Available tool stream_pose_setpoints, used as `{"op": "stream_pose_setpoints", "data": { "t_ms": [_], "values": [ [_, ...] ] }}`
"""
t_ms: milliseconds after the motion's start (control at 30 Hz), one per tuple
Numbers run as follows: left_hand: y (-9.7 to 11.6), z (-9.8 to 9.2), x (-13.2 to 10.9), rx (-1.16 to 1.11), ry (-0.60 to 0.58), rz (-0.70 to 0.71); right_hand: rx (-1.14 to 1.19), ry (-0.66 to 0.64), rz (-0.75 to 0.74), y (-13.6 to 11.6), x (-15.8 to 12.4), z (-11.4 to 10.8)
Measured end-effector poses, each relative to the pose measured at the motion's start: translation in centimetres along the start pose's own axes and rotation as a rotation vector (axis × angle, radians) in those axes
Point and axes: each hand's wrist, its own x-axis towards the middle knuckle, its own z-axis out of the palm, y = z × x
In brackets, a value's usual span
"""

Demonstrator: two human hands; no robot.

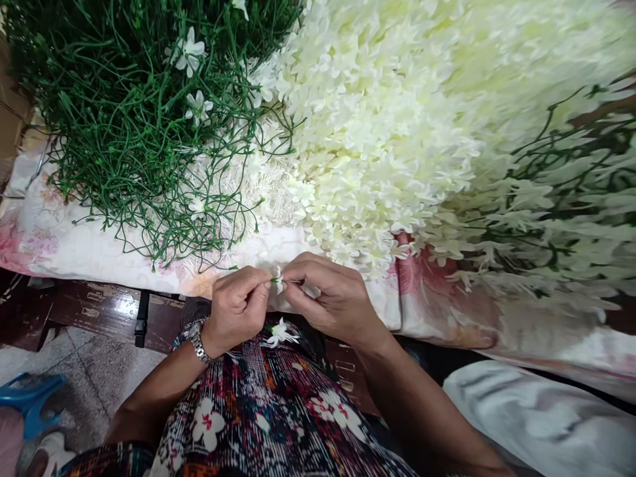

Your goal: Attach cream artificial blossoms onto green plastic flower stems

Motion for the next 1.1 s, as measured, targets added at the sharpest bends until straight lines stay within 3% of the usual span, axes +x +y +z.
{"op": "stream_pose_setpoints", "data": {
  "t_ms": [467,567,833,933,1100],
  "values": [
    [-0.1,-0.1,0.2,-0.051,-0.089,-0.054,-0.004,-0.030,0.014,0.1,0.1,-0.2],
    [0.0,-0.5,0.2,-0.199,-0.088,-0.188,-0.025,-0.025,0.009,-0.3,0.0,-0.9],
    [1.6,-1.3,1.1,-0.818,-0.104,-0.739,-0.024,0.121,-0.021,-0.7,-0.7,-2.2],
    [1.9,-1.1,1.3,-0.980,-0.121,-0.827,-0.032,0.113,-0.027,-0.9,-0.8,-2.2],
    [1.9,-0.7,1.3,-1.074,-0.145,-0.836,-0.016,0.167,-0.032,-1.3,-0.8,-2.3]
  ]
}}
